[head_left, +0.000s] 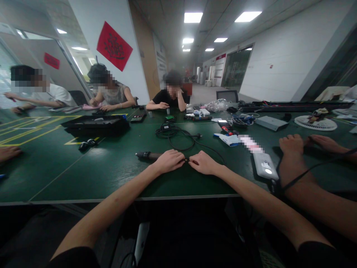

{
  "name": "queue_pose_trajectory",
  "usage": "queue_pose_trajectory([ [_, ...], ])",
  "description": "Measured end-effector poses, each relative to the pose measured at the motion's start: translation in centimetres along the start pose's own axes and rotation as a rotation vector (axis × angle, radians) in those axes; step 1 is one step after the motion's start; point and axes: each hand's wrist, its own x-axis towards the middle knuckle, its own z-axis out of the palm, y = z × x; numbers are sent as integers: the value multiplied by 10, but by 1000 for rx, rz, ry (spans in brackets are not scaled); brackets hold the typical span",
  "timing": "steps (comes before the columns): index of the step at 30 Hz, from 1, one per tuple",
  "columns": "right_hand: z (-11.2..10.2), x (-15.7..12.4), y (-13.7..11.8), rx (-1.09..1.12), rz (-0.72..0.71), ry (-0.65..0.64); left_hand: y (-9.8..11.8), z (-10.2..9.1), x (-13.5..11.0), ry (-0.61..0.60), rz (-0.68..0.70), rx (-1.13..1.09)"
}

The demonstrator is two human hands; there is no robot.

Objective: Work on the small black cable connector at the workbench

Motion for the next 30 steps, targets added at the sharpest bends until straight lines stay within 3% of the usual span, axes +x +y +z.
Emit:
queue_pose_trajectory([
  [23,1,3,-5,-29,58,29,5,-5,1,-9,-55,-4],
  [30,2,5,-5,-26,49,18,11,-12,2,8,11,-92],
])
